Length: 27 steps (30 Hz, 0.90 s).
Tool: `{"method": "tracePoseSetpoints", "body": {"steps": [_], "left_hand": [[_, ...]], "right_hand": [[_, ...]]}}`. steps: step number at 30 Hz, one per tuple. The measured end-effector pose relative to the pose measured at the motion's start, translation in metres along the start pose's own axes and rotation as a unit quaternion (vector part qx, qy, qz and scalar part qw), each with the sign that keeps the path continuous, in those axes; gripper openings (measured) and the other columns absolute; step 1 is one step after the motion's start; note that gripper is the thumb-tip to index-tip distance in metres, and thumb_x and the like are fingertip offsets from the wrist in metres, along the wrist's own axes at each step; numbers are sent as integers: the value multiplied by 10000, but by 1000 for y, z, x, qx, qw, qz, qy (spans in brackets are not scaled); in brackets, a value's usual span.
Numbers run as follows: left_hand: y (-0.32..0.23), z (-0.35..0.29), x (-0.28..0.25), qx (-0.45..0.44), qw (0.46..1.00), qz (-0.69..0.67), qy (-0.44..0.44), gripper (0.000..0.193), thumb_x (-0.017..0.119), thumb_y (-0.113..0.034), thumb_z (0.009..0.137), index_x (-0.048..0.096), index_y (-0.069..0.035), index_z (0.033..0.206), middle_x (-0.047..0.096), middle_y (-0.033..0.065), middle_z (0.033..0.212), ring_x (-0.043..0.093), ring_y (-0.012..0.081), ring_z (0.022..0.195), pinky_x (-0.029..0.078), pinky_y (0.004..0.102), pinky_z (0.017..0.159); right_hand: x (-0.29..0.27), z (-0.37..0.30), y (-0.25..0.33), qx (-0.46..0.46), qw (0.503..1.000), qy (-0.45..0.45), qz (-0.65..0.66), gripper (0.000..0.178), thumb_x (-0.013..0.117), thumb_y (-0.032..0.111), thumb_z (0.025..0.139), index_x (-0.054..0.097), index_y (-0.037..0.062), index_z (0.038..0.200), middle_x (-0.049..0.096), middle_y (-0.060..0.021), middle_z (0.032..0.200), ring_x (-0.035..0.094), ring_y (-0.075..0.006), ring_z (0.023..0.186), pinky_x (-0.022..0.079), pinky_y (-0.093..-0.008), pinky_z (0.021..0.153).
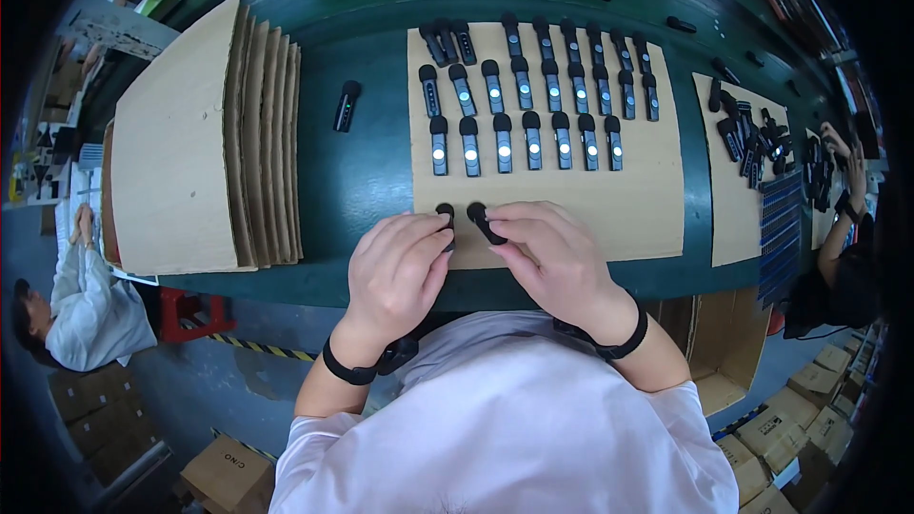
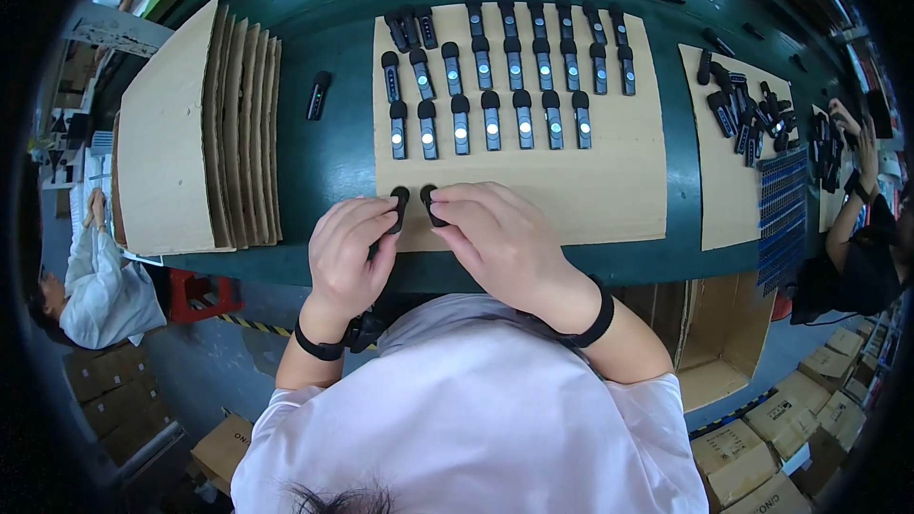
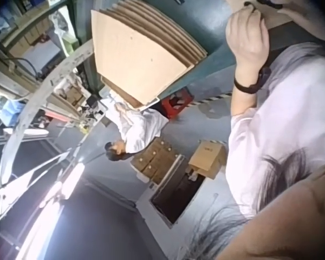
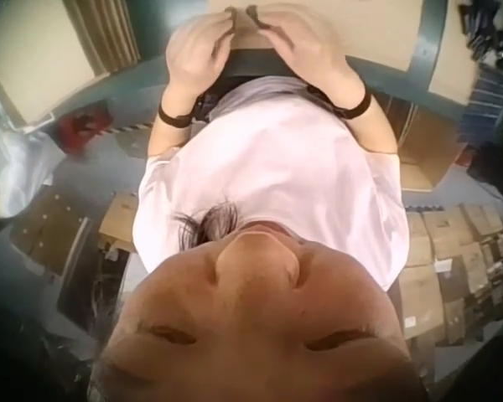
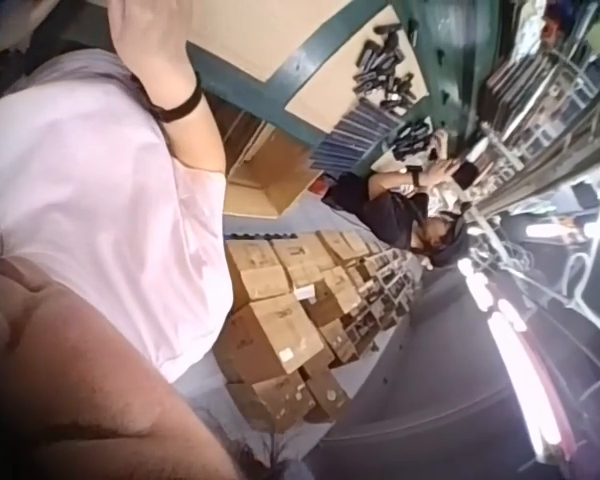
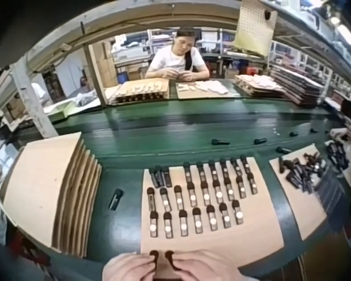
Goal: The person picks up a microphone from a cardboard sheet, turns it over to inspect it, and places it back onto the sheet. This process is repeated for several microphones, with some being moved aside on the table during the inspection.
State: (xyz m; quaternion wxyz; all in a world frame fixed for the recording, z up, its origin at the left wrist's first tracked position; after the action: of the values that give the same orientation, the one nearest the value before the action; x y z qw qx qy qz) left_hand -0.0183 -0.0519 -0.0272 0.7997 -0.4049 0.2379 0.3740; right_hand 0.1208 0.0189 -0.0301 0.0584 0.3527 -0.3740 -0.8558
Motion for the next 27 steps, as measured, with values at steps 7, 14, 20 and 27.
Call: {"method": "tracePoseSetpoints", "body": {"steps": [7,14,20,27], "left_hand": [[5,-15,15,33,993,60,97,230,697,-24,727,646,-19,951,656,135,1074,640,315,956,530,425,821],[16,-16,23,-3,992,34,125,272,721,-3,711,656,-56,970,618,122,1102,629,302,917,525,399,773],[27,-13,27,-41,992,54,106,295,734,-3,720,659,-57,1000,614,121,1116,630,288,901,520,376,765],[31,-2,17,-69,992,16,100,333,751,-69,744,641,-54,1058,609,131,1134,625,299,922,514,390,783]], "right_hand": [[36,-15,-3,-22,983,110,-144,222,700,57,783,646,38,998,641,-99,1115,629,-283,947,521,-385,791],[45,-11,-4,-13,976,140,-168,261,676,62,772,653,65,1032,580,-84,1160,587,-271,989,505,-363,842],[51,-10,-15,32,978,115,-171,310,683,57,765,645,68,1073,579,-89,1157,590,-268,982,507,-365,829],[39,-6,-13,64,986,106,-114,324,699,58,787,632,66,1104,574,-93,1180,599,-275,984,512,-377,831]]}}
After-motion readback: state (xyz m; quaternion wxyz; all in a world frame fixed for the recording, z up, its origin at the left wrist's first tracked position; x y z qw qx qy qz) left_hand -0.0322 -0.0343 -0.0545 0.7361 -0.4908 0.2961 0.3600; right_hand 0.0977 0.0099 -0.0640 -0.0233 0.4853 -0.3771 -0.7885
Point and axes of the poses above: each hand's wrist, its own z-axis towards the middle knuckle, its own x-axis out of the palm, y = z × x, the point moved 8 cm from there along z, towards the middle knuckle
